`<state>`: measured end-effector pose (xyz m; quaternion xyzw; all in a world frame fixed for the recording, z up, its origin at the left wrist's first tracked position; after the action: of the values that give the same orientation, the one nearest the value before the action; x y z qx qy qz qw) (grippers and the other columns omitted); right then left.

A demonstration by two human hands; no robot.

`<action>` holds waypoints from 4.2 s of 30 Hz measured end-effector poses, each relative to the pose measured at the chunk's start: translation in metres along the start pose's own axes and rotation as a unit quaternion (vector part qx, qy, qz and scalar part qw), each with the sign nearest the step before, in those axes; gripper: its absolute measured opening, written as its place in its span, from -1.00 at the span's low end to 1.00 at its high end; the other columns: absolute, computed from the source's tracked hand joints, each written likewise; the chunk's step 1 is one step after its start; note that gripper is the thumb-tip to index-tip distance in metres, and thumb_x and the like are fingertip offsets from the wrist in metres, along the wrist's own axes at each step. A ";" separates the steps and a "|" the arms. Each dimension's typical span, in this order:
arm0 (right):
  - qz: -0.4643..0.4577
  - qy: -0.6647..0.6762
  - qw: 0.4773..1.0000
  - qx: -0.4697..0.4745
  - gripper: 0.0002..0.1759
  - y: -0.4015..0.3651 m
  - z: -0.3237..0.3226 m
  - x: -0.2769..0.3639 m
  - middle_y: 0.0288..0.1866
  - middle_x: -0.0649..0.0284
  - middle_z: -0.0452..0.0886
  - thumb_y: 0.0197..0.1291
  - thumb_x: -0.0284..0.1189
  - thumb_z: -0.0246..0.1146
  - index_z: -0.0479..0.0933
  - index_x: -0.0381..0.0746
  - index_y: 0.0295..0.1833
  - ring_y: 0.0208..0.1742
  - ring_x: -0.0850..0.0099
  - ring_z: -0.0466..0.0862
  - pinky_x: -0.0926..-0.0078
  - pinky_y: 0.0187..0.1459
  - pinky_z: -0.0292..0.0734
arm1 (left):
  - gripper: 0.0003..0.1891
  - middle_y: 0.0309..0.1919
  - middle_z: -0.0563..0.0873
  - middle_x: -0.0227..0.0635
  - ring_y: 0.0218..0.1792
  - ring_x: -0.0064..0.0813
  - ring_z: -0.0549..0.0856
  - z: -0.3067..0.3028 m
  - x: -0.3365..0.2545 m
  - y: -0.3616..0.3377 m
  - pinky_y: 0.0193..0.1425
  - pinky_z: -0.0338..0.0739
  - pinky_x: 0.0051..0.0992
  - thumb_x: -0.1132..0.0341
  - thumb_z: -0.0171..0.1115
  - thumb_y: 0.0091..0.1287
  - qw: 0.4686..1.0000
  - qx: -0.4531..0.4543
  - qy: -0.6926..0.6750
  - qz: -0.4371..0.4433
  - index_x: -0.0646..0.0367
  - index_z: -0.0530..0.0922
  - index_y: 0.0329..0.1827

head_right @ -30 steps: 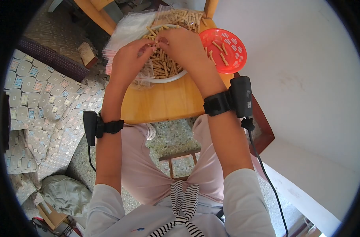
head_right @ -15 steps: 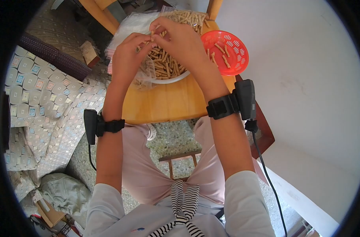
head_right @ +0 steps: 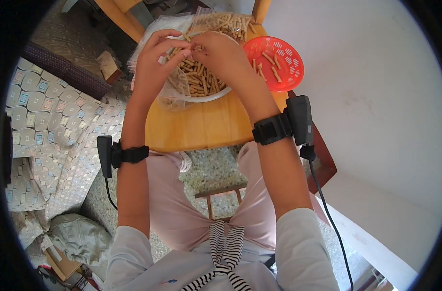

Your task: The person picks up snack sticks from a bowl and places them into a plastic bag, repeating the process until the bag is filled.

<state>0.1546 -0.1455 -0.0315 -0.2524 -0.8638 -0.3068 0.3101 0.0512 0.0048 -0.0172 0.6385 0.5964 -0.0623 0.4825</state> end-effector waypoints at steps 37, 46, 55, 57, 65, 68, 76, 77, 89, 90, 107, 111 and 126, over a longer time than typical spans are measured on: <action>0.043 0.017 0.989 0.138 -0.70 0.000 0.009 0.015 -0.22 0.16 0.73 0.26 -0.23 0.28 0.69 -0.23 -0.09 -0.15 0.32 0.71 0.39 -0.06 0.58 | -0.78 0.07 0.64 -0.28 0.11 -0.41 0.63 -0.038 0.015 -0.017 0.20 0.47 -0.44 0.22 0.39 0.32 0.945 0.296 -0.048 -0.129 0.18 0.75 -0.13; 0.115 -0.141 0.974 0.132 -0.79 -0.010 0.004 -0.002 -0.23 0.25 0.76 0.17 -0.26 0.25 0.73 -0.02 -0.16 -0.09 0.21 0.73 0.28 -0.06 0.54 | -0.71 0.01 0.74 -0.37 0.04 -0.49 0.67 -0.033 0.002 0.000 0.12 0.49 -0.45 0.15 0.24 0.44 0.993 -0.001 0.003 -0.120 0.16 0.73 -0.02; 0.089 -0.283 0.938 0.177 -0.77 -0.019 0.009 0.002 -0.20 0.34 0.72 -0.02 -0.25 0.46 0.73 0.00 -0.20 -0.07 0.29 0.71 0.31 0.02 0.51 | -0.67 -0.10 0.74 -0.21 -0.08 -0.17 0.70 -0.005 0.031 -0.019 0.05 0.56 -0.32 0.19 0.40 0.25 0.981 0.178 0.039 -0.065 0.02 0.71 0.06; 0.090 -0.264 0.943 0.182 -0.75 -0.018 0.009 0.003 -0.18 0.34 0.71 -0.06 -0.25 0.48 0.73 -0.01 -0.20 -0.06 0.29 0.71 0.30 0.03 0.50 | -0.63 -0.19 0.74 -0.21 -0.15 -0.25 0.70 -0.008 0.034 -0.019 -0.01 0.58 -0.34 0.29 0.42 0.18 0.975 0.202 0.025 -0.086 0.00 0.70 0.08; 0.054 -0.286 0.929 0.227 -0.72 -0.019 0.009 0.008 -0.22 0.28 0.71 -0.04 -0.25 0.47 0.71 -0.07 -0.18 -0.09 0.26 0.71 0.28 -0.06 0.56 | -0.69 -0.16 0.71 -0.46 -0.21 -0.65 0.61 -0.039 0.013 -0.009 -0.04 0.54 -0.58 0.47 0.32 0.24 0.954 0.218 -0.053 -0.201 0.13 0.71 0.06; 0.080 -0.210 0.944 0.240 -0.75 -0.014 0.014 0.004 -0.18 0.29 0.75 -0.02 -0.23 0.44 0.74 0.00 -0.17 -0.03 0.25 0.73 0.03 0.09 0.46 | -0.71 -0.17 0.71 -0.48 -0.25 -0.67 0.59 -0.046 0.011 -0.006 -0.09 0.54 -0.60 0.49 0.28 0.25 0.952 0.216 -0.112 -0.183 0.15 0.72 0.03; 0.026 -0.118 0.986 0.115 -0.81 -0.001 0.005 0.010 -0.28 0.29 0.76 0.12 -0.30 0.38 0.69 -0.10 -0.15 -0.20 0.27 0.75 0.32 -0.13 0.59 | -0.69 -0.10 0.72 -0.42 -0.09 -0.64 0.62 -0.045 0.007 -0.008 0.01 0.49 -0.62 0.31 0.22 0.33 0.934 0.216 -0.147 -0.245 0.11 0.69 0.11; 0.013 -0.104 0.993 0.049 -0.82 0.000 0.005 0.011 -0.27 0.32 0.77 0.12 -0.27 0.37 0.70 -0.03 -0.16 -0.18 0.27 0.76 0.29 -0.11 0.60 | -0.69 -0.09 0.71 -0.41 -0.07 -0.64 0.61 -0.043 0.013 -0.002 0.01 0.49 -0.61 0.27 0.18 0.39 0.953 0.195 -0.187 -0.133 0.09 0.67 0.14; -0.069 0.107 0.989 -0.073 -0.81 0.006 -0.005 0.042 -0.27 0.25 0.72 0.16 -0.34 0.40 0.68 -0.15 -0.13 -0.29 0.32 0.70 0.41 -0.20 0.59 | -0.72 -0.21 0.77 -0.33 -0.24 -0.47 0.74 -0.010 -0.001 -0.004 -0.14 0.58 -0.45 0.15 0.37 0.33 0.983 0.020 -0.031 -0.178 0.09 0.75 -0.01; -0.069 0.105 0.989 -0.074 -0.81 0.007 -0.005 0.041 -0.27 0.25 0.72 0.16 -0.34 0.40 0.68 -0.15 -0.13 -0.29 0.32 0.70 0.41 -0.20 0.59 | -0.74 -0.22 0.77 -0.35 -0.23 -0.48 0.75 -0.011 -0.006 -0.003 -0.14 0.57 -0.45 0.16 0.39 0.31 0.981 -0.002 -0.013 -0.195 0.10 0.76 -0.05; -0.060 0.020 0.996 -0.059 -0.77 0.002 0.004 0.030 -0.17 0.18 0.73 0.27 -0.27 0.30 0.70 -0.13 -0.06 -0.19 0.20 0.72 0.29 -0.16 0.59 | -0.81 -0.17 0.76 -0.51 -0.13 -0.64 0.72 -0.017 -0.006 -0.001 -0.13 0.49 -0.57 0.25 0.46 0.25 0.995 -0.046 -0.072 -0.047 0.08 0.76 -0.12; -0.039 0.031 0.998 -0.047 -0.73 0.000 0.009 0.031 -0.18 0.18 0.73 0.25 -0.21 0.31 0.70 -0.13 -0.07 -0.19 0.19 0.72 0.28 -0.16 0.59 | -0.79 -0.15 0.76 -0.49 -0.14 -0.65 0.71 -0.017 -0.006 -0.001 -0.13 0.49 -0.58 0.26 0.44 0.27 0.991 -0.077 -0.073 -0.080 0.12 0.74 -0.09; -0.020 0.103 0.970 0.218 -0.52 -0.007 0.014 0.033 -0.36 0.25 0.68 0.17 0.04 0.38 0.71 -0.20 -0.18 -0.35 0.38 0.61 0.41 -0.26 0.50 | -0.82 -0.07 0.74 -0.37 -0.05 -0.62 0.68 -0.043 -0.002 0.001 0.08 0.56 -0.55 0.46 0.39 0.32 0.940 0.044 -0.332 -0.071 0.27 0.69 -0.05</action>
<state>0.1218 -0.1327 -0.0199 -0.1287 -0.8780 -0.1417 0.4386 0.0301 0.0330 0.0070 0.5580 0.4427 -0.3311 0.6189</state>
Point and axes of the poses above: each hand's wrist, its own y-axis towards the middle knuckle, its own z-axis out of the palm, x = y × z, the point moved 1 cm from there along y, towards the middle knuckle
